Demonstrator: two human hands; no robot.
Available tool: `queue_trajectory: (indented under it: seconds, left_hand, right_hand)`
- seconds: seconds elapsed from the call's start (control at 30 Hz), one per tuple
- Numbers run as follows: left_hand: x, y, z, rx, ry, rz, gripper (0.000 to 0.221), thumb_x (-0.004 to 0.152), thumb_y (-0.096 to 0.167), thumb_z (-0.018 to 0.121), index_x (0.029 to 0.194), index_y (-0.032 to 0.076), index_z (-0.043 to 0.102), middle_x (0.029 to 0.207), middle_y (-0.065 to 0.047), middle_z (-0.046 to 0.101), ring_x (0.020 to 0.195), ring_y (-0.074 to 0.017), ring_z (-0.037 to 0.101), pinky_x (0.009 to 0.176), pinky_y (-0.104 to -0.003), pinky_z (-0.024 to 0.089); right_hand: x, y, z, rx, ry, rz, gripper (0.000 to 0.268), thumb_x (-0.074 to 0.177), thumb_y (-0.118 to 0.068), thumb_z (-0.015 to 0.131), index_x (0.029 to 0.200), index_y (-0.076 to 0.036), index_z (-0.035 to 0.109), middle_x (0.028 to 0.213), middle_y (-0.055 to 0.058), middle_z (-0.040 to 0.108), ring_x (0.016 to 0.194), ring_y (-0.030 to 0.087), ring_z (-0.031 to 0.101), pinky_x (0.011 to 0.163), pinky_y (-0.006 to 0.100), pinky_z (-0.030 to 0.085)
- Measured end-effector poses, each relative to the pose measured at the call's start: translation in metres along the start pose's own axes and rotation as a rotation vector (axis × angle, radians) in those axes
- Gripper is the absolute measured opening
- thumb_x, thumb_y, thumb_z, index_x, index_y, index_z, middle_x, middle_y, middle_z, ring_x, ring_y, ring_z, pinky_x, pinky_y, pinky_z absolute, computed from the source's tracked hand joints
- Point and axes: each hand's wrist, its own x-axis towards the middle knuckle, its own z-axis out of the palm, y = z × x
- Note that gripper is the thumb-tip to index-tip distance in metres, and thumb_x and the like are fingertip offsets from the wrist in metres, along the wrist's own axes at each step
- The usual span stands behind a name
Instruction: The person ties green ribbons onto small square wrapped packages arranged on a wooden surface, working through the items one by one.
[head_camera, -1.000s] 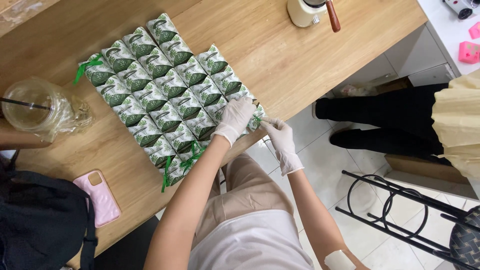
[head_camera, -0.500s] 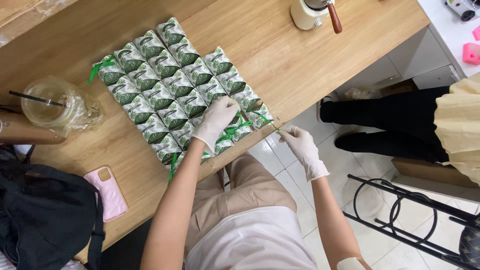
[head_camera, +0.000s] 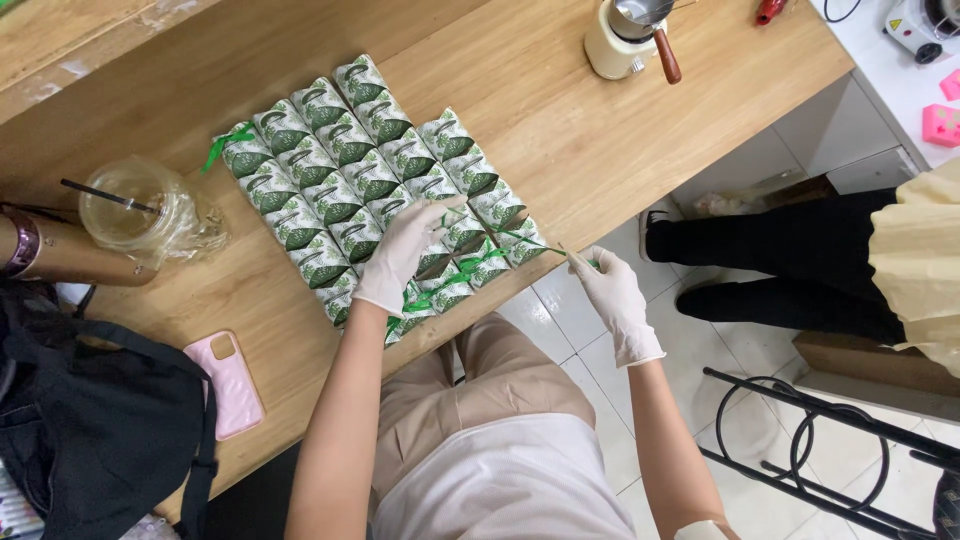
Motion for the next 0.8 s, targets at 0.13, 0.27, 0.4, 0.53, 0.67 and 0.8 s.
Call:
queue_trajectory:
  seconds: [0.13, 0.27, 0.4, 0.53, 0.67, 0.8]
  left_hand:
    - [0.006, -0.007, 0.001, -0.177, -0.065, 0.077, 0.015, 0.100, 0.023, 0.056, 0.091, 0.013, 0.063, 0.120, 0.000, 0.078, 0.103, -0.0101, 0.061, 0.094, -0.028, 0.046]
    - [0.009, -0.007, 0.019, -0.215, -0.066, 0.154, 0.016, 0.098, 0.020, 0.055, 0.087, 0.013, 0.065, 0.106, -0.005, 0.077, 0.105, -0.0111, 0.069, 0.099, -0.029, 0.051]
    - [0.023, -0.017, 0.040, -0.124, -0.010, 0.127, 0.022, 0.102, 0.028, 0.057, 0.095, 0.010, 0.069, 0.097, -0.003, 0.073, 0.096, -0.0109, 0.067, 0.092, -0.029, 0.051]
    - [0.033, -0.025, 0.049, -0.234, -0.102, 0.179, 0.028, 0.107, 0.031, 0.062, 0.099, 0.005, 0.070, 0.096, -0.003, 0.070, 0.091, -0.0125, 0.064, 0.088, -0.031, 0.051]
    - [0.034, -0.025, 0.061, -0.268, -0.105, 0.193, 0.015, 0.100, 0.013, 0.066, 0.110, 0.003, 0.071, 0.103, -0.004, 0.073, 0.095, -0.0097, 0.067, 0.086, -0.024, 0.052]
    - [0.050, -0.041, 0.070, -0.224, 0.077, 0.305, 0.017, 0.095, -0.003, 0.069, 0.112, -0.002, 0.070, 0.103, -0.011, 0.077, 0.087, -0.0118, 0.072, 0.075, -0.022, 0.057]
  right_hand:
    - [0.023, 0.017, 0.016, 0.191, 0.009, -0.100, 0.030, 0.096, -0.037, 0.069, 0.090, -0.007, 0.073, 0.080, -0.001, 0.065, 0.072, 0.007, 0.052, 0.067, 0.023, 0.044]
    - [0.041, 0.014, 0.029, 0.523, -0.062, -0.145, 0.019, 0.096, -0.025, 0.070, 0.096, -0.006, 0.072, 0.086, -0.001, 0.069, 0.074, 0.004, 0.053, 0.067, 0.020, 0.043]
    - [0.062, 0.015, 0.044, 0.784, -0.173, -0.168, 0.021, 0.098, -0.018, 0.072, 0.093, 0.002, 0.068, 0.096, 0.005, 0.076, 0.072, 0.006, 0.051, 0.065, 0.022, 0.042]
    - [0.071, 0.013, 0.051, 0.912, -0.255, -0.172, 0.020, 0.100, -0.017, 0.070, 0.102, 0.003, 0.070, 0.100, 0.007, 0.074, 0.073, 0.005, 0.052, 0.067, 0.021, 0.044]
    - [0.048, -0.011, 0.040, 0.923, -0.301, -0.236, 0.029, 0.099, -0.014, 0.066, 0.121, 0.004, 0.068, 0.111, 0.007, 0.075, 0.080, 0.004, 0.057, 0.076, 0.020, 0.048]
    - [0.035, -0.022, 0.037, 0.849, -0.203, -0.257, 0.045, 0.094, -0.007, 0.067, 0.138, 0.001, 0.057, 0.110, 0.011, 0.076, 0.093, 0.008, 0.069, 0.085, 0.022, 0.054]
